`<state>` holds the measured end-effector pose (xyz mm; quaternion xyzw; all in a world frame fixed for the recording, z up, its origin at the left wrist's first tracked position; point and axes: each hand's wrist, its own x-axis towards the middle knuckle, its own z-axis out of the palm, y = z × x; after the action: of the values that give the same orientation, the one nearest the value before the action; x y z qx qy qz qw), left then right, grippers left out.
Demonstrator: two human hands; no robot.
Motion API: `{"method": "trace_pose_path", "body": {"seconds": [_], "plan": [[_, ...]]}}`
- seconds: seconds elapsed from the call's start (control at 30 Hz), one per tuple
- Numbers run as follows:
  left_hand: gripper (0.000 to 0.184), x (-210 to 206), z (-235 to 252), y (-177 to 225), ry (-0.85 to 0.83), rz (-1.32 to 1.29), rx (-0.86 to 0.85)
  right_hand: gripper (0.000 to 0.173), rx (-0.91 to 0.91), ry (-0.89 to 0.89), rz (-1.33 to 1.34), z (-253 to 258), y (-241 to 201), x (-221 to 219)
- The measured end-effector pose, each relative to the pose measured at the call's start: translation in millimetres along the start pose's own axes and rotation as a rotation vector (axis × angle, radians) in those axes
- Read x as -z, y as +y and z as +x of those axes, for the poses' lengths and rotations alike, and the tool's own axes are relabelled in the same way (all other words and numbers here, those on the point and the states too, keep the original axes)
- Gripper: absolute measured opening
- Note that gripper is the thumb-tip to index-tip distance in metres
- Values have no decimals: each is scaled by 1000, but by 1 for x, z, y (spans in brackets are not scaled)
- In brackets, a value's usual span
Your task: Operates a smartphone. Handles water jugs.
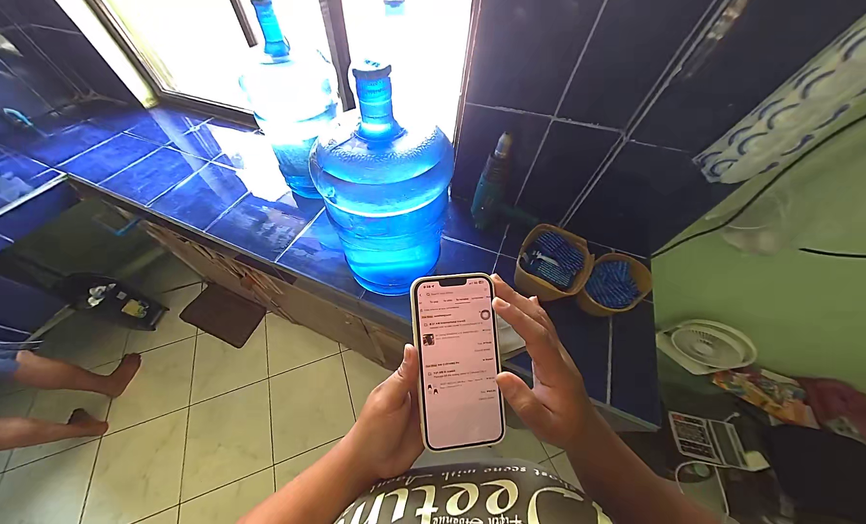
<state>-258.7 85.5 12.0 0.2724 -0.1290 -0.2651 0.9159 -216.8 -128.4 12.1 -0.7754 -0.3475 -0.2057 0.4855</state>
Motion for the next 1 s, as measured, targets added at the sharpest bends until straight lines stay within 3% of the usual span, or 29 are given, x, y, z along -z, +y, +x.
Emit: {"method": "trace_pose_path", "body": {"seconds": [0.7,1.0], "plan": [[56,-4,30,-11,-60,-23,80,58,-60,30,-50,-12,1,25],[55,-18,62,-34,-22,-5,87,49,59,43,-311,5,18,60]]}}
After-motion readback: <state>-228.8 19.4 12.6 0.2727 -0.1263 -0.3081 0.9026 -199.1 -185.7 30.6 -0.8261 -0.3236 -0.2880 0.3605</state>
